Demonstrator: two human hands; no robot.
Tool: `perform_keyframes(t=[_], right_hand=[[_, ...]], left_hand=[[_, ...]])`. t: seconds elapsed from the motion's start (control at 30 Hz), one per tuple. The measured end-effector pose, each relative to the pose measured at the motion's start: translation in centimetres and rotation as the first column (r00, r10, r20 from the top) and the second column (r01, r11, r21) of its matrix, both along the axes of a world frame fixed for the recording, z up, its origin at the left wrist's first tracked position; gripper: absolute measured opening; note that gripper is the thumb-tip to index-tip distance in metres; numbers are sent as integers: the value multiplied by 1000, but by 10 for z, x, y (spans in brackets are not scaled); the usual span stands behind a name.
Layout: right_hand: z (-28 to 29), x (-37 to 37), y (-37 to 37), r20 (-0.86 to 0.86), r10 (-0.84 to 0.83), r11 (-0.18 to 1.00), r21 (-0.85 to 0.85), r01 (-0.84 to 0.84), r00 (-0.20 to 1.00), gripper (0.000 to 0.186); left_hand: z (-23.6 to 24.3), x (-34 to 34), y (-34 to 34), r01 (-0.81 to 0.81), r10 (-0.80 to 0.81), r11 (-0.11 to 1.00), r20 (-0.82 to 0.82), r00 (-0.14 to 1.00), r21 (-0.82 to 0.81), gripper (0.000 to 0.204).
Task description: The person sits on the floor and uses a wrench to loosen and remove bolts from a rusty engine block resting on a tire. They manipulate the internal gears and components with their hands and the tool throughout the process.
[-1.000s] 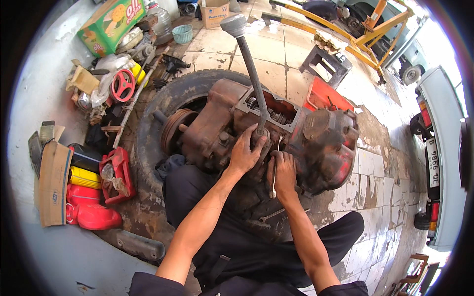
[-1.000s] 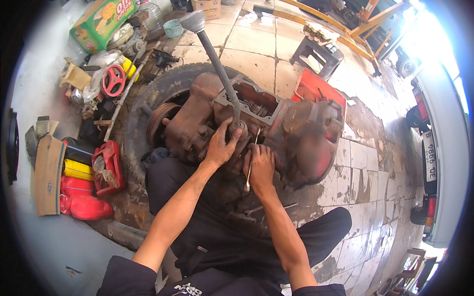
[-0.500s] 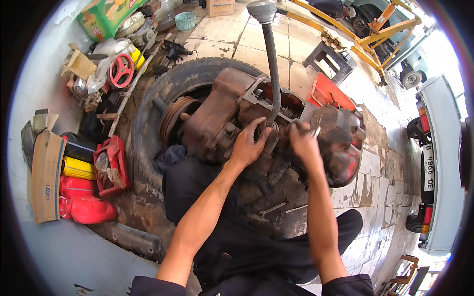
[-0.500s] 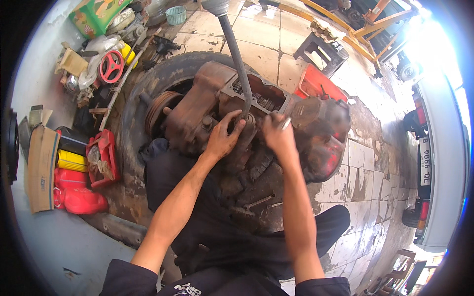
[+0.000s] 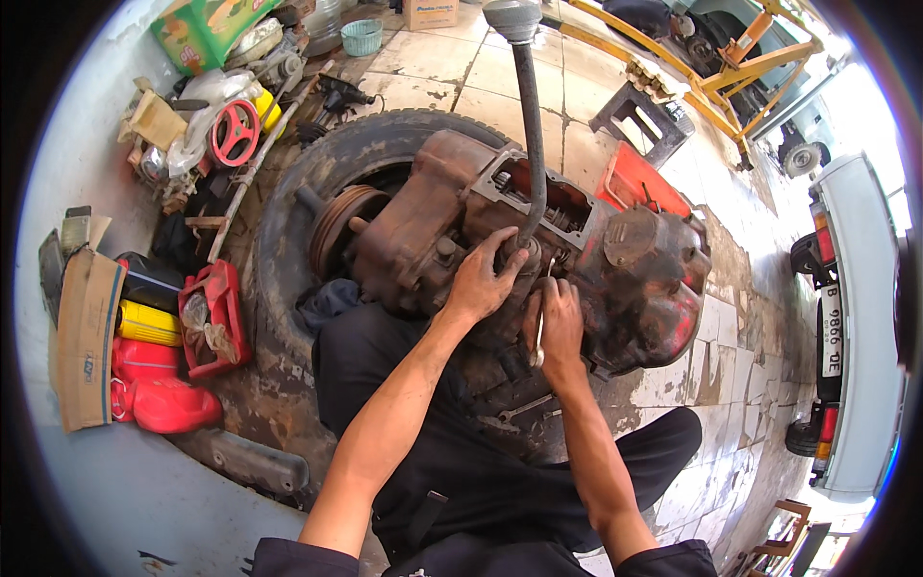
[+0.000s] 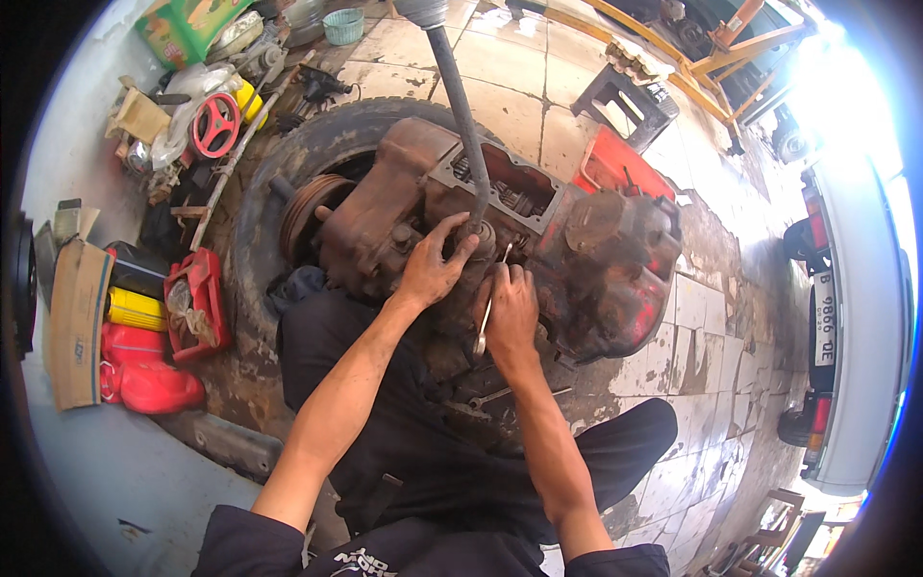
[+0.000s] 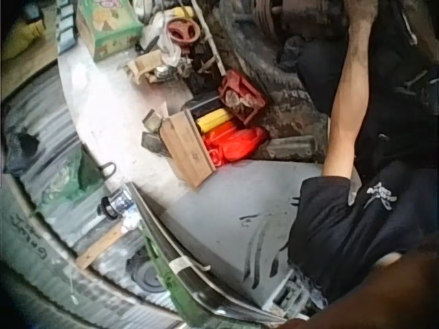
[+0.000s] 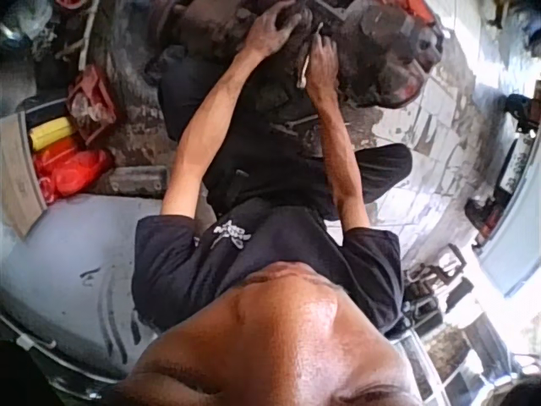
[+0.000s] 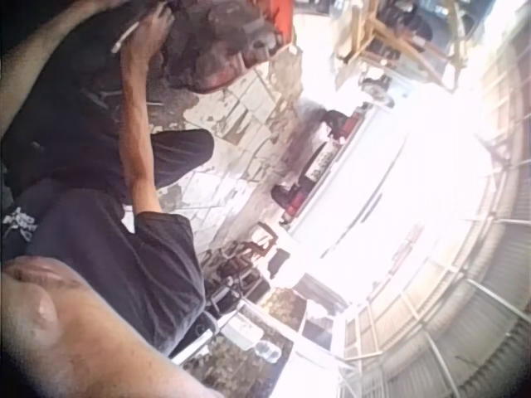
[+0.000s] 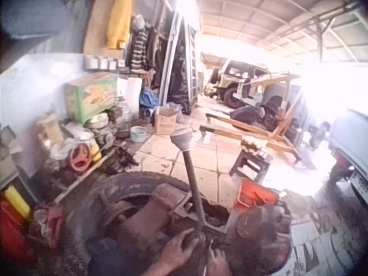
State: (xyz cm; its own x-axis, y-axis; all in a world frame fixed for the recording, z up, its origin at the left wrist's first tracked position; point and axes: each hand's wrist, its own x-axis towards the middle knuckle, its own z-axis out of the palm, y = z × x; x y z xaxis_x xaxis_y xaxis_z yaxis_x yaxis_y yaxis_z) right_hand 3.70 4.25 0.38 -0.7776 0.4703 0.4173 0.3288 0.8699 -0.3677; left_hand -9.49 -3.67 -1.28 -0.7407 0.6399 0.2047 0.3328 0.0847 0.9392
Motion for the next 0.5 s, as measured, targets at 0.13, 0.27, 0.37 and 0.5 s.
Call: perform_keyframes(t=[0.13,0.27,0.37,0.5], right_hand=[[-10,0,-3,-20,-30,999,-18,29,999,14],[-11,-5,-3,-34,-35,999,23,35,999,15],[-17,-2,-2,-63,-33,999,22,34,997,15],[-21,-1,2,-88,-67,998,-4,67,994,15]], left_hand=[[1,1,1,4,-4,1000,-3,1000,-14,48],[3,-1,-1,20,-18,999,32,999,-47,54],[4,0,-1,22,-20,998,39,999,-51,55],[3,-1,-1,24,-22,998,36,999,-55,55]])
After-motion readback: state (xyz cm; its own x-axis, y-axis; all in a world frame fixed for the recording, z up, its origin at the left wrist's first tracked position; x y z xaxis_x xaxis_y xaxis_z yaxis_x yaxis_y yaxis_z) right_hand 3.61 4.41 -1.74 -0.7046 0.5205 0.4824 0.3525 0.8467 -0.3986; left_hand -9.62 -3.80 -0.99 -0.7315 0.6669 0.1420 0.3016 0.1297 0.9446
